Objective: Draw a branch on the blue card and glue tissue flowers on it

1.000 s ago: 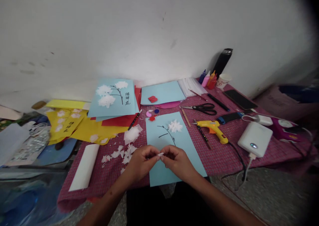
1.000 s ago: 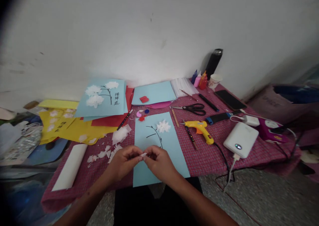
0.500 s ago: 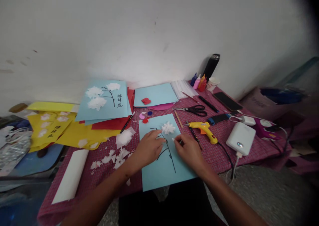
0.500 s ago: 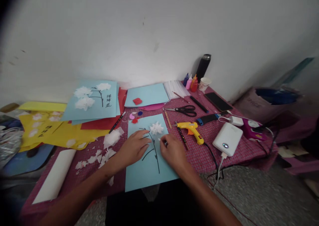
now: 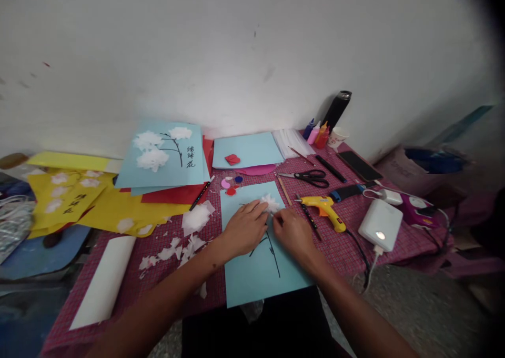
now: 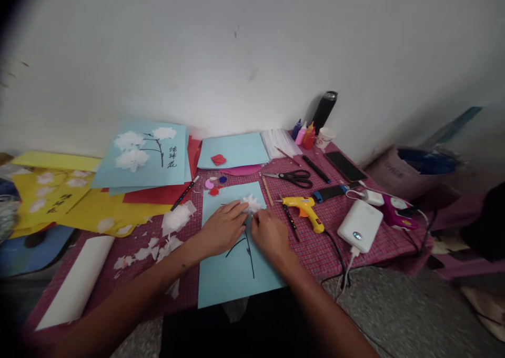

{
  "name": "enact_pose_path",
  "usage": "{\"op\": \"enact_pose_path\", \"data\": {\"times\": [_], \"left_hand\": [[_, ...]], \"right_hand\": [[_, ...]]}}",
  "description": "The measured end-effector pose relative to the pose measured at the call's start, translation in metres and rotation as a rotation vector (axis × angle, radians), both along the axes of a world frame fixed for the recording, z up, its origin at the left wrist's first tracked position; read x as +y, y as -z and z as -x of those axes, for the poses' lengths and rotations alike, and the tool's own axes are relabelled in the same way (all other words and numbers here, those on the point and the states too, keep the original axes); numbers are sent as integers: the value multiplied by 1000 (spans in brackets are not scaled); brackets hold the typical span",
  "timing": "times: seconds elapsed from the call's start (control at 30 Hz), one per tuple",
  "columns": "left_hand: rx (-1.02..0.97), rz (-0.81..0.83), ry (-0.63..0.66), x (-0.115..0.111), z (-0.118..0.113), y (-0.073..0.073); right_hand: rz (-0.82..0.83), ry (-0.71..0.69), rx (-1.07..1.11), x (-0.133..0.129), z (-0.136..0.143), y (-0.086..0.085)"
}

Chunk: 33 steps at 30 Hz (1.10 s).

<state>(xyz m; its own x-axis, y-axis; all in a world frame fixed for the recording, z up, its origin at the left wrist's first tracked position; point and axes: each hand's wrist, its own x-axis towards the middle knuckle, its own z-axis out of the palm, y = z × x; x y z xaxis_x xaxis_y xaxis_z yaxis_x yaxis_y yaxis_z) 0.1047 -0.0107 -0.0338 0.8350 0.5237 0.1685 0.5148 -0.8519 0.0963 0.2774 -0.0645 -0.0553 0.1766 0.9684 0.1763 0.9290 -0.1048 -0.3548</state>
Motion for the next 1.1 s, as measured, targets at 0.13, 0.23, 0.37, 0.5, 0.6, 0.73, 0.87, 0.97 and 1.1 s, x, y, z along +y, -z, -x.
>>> {"op": "enact_pose_path", "data": {"times": [0.13,0.23,0.37,0.5,0.6,0.73,0.87,0.97,1.1], "left_hand": [[1,16,-15,0,1,1],[6,18,0,-1,3,0],[11,7,60,0,3,-1],[-1,18,99,2,0,1],[-14,26,99,3,-1,4],[-28,40,89,5,0,7],[-47,66,67,6,2,8],[-61,82,53,6,2,7],[-78,97,51,7,2,6]], "right_hand": [[1,9,3,2,0,0],[-2,5,14,2,0,-1],[-5,-1,23,0,-1,-2],[-6,1,28,-1,-2,-2],[-7,6,31,-1,-2,-1],[-4,7,32,-1,-1,-1],[-2,8,27,1,1,-2],[3,14,2,2,2,-2],[14,24,-53,5,5,-4]]}}
